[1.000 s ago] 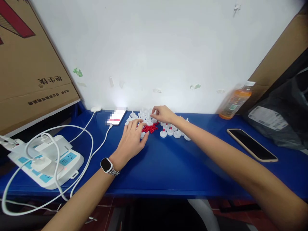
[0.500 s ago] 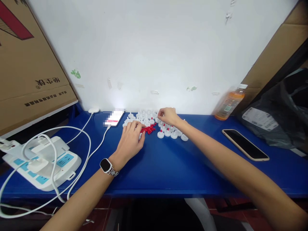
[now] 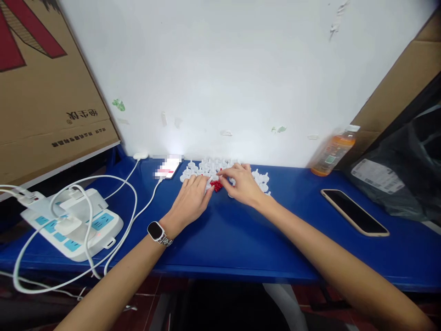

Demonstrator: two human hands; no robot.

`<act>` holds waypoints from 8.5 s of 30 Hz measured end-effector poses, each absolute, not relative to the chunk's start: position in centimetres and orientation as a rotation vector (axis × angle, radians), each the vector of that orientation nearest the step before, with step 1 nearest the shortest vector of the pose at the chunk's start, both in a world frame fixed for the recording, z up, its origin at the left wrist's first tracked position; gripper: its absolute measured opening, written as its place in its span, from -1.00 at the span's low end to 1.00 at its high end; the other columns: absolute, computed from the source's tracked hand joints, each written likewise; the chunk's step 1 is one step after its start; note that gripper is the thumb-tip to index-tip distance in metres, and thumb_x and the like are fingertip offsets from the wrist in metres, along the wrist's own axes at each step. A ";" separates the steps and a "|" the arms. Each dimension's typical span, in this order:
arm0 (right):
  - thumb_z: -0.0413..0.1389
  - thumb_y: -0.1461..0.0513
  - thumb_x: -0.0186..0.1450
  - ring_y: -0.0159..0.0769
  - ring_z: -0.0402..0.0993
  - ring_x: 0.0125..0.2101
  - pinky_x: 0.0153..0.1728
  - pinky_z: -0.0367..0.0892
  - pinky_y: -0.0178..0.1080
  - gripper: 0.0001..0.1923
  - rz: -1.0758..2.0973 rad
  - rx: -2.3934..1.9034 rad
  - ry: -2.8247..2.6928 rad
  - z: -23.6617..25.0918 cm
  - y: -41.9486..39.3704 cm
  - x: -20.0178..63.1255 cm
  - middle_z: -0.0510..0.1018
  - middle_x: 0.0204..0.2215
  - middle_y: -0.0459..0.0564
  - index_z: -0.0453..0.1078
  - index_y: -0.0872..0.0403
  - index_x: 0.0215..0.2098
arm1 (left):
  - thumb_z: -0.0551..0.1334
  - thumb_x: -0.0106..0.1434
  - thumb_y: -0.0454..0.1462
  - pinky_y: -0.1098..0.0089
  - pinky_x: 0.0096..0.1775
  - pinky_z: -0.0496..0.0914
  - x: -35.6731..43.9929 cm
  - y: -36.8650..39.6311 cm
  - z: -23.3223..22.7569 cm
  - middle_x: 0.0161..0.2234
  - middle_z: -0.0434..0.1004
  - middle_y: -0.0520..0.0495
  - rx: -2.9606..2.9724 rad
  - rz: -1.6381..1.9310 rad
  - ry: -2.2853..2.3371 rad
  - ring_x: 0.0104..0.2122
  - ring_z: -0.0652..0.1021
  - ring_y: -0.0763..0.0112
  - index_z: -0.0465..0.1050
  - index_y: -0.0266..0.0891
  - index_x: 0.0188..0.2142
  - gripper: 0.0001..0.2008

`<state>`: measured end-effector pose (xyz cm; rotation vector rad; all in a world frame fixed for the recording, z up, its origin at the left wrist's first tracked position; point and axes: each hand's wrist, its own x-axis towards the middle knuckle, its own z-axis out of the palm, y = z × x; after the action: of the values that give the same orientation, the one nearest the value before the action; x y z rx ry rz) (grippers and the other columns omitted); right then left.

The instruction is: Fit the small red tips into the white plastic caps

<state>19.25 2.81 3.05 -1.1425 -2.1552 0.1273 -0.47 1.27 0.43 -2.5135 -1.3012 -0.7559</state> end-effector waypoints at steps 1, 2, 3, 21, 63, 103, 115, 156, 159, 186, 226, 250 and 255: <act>0.06 0.22 0.38 -0.15 0.39 -0.19 -0.03 0.10 -0.04 -0.80 -0.023 -1.178 -2.259 2.7 3.2 19.4 0.61 -0.34 0.02 0.53 0.06 -0.19 | -0.06 0.50 -0.18 0.13 -0.09 0.32 -0.5 1.3 0.4 -0.13 0.49 -0.22 -2.503 -0.748 -1.311 -0.12 0.43 0.11 0.32 -0.30 0.01 -0.70; 0.07 0.22 0.37 -0.12 0.36 -0.16 -0.03 0.07 -0.02 -0.81 -0.141 -1.207 -2.354 2.5 3.5 19.6 0.60 -0.33 0.04 0.53 0.07 -0.22 | -0.06 0.50 -0.18 0.13 -0.09 0.32 -0.6 1.3 0.4 -0.13 0.49 -0.22 -2.500 -0.740 -1.317 -0.13 0.43 0.12 0.31 -0.30 0.01 -0.70; 0.08 0.22 0.36 -0.09 0.33 -0.15 -0.05 0.05 -0.01 -0.82 -0.223 -1.233 -2.426 2.2 3.7 19.6 0.59 -0.33 0.06 0.53 0.07 -0.25 | -0.06 0.49 -0.18 0.12 -0.08 0.32 -0.6 1.3 0.3 -0.12 0.49 -0.22 -2.502 -0.731 -1.321 -0.13 0.43 0.12 0.31 -0.30 0.02 -0.70; 0.09 0.16 0.39 -0.07 0.30 -0.13 -0.08 0.01 -0.03 -0.81 -0.259 -1.285 -2.534 0.4 5.5 18.9 0.56 -0.28 0.09 0.51 0.07 -0.25 | -0.04 0.48 -0.20 0.12 -0.07 0.33 -0.5 1.3 0.4 -0.10 0.49 -0.23 -2.547 -0.756 -1.333 -0.10 0.41 0.11 0.32 -0.30 0.04 -0.70; 0.18 0.12 0.29 -0.35 0.33 -0.48 -0.32 0.21 -0.22 -0.84 0.399 -1.138 -2.207 2.3 -0.2 21.4 0.45 -0.54 -0.14 0.43 0.04 -0.35 | -0.01 0.47 -0.16 0.09 0.00 0.35 -0.8 1.0 1.3 -0.03 0.52 -0.22 -2.742 -0.756 -1.246 -0.05 0.46 0.10 0.30 -0.26 0.17 -0.61; 0.17 0.27 0.26 -0.34 0.50 -0.40 -0.32 0.30 -0.29 -0.88 0.422 -1.186 -2.102 4.7 6.0 23.0 0.64 -0.40 -0.03 0.56 0.12 -0.31 | 0.25 0.33 -0.04 0.11 0.05 0.34 0.1 1.6 0.8 0.02 0.50 -0.09 -2.625 -1.104 -1.424 0.03 0.48 0.14 0.35 -0.12 -0.03 -0.68; 0.17 0.35 0.15 -0.33 0.50 -0.42 -0.27 0.25 -0.30 -0.86 0.335 -1.366 -2.583 5.5 7.6 23.8 0.64 -0.47 -0.09 0.59 0.09 -0.39 | 0.18 0.38 -0.13 0.14 0.05 0.34 -1.1 2.1 0.7 -0.07 0.44 -0.07 -2.616 -1.103 -1.410 -0.02 0.45 0.20 0.40 -0.15 -0.17 -0.84; 0.15 0.26 0.31 -0.13 0.35 -0.15 -0.08 0.08 -0.06 -0.92 -0.019 -1.253 -2.450 0.8 4.2 19.8 0.56 -0.28 0.03 0.46 0.07 -0.34 | 0.03 0.45 -0.10 0.08 0.06 0.34 -1.7 1.6 1.1 0.00 0.51 -0.16 -2.813 -0.880 -1.314 -0.01 0.46 0.12 0.34 -0.16 0.12 -0.64; 0.14 0.26 0.31 -0.15 0.39 -0.14 -0.05 0.14 -0.06 -0.92 0.123 -1.182 -2.296 1.0 4.2 20.0 0.58 -0.28 0.01 0.47 0.06 -0.34 | 0.02 0.45 -0.10 0.07 0.05 0.35 -1.6 1.5 1.1 0.01 0.51 -0.17 -2.819 -0.884 -1.305 0.00 0.46 0.11 0.34 -0.16 0.13 -0.63; 0.42 -0.06 -0.03 -0.39 0.39 -0.53 -0.43 0.36 -0.27 -0.56 1.153 -0.868 -1.475 2.2 2.5 18.3 0.55 -0.55 -0.07 0.42 0.08 -0.52 | -0.06 0.49 -0.10 -0.03 0.14 0.36 -0.3 0.5 0.8 0.17 0.34 -0.34 -2.912 -0.993 -1.307 0.16 0.37 0.04 -0.03 -0.26 0.39 -0.44; 0.16 0.18 0.28 -0.36 0.42 -0.48 -0.38 0.20 -0.31 -0.82 0.246 -1.387 -2.250 3.2 8.6 23.4 0.56 -0.51 -0.08 0.58 0.08 -0.29 | 0.16 0.39 -0.14 0.07 0.12 0.33 -1.4 1.5 1.2 0.02 0.36 -0.10 -2.835 -0.998 -1.262 0.06 0.40 0.18 0.49 -0.10 -0.10 -0.81; 0.05 0.07 0.38 -0.33 0.45 -0.43 -0.34 0.27 -0.29 -0.64 0.498 -1.187 -1.953 4.2 5.4 19.5 0.62 -0.46 -0.06 0.56 0.09 -0.39 | 0.03 0.46 -0.08 0.08 0.00 0.38 -0.9 1.4 0.7 -0.09 0.47 -0.18 -2.745 -0.989 -1.378 -0.07 0.46 0.13 0.29 -0.20 0.16 -0.61; 0.19 0.19 0.24 -0.20 0.52 -0.27 -0.11 0.26 -0.17 -0.87 0.209 -1.712 -2.117 3.7 10.2 20.9 0.65 -0.39 0.01 0.56 0.06 -0.40 | 0.02 0.46 -0.10 0.05 0.05 0.36 -0.8 1.1 0.8 -0.04 0.45 -0.22 -2.802 -0.940 -1.368 0.00 0.45 0.10 0.28 -0.22 0.17 -0.61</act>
<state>20.95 10.22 3.75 -1.7123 -2.1175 0.2095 -0.82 1.09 0.77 -2.8018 -1.3680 -0.9404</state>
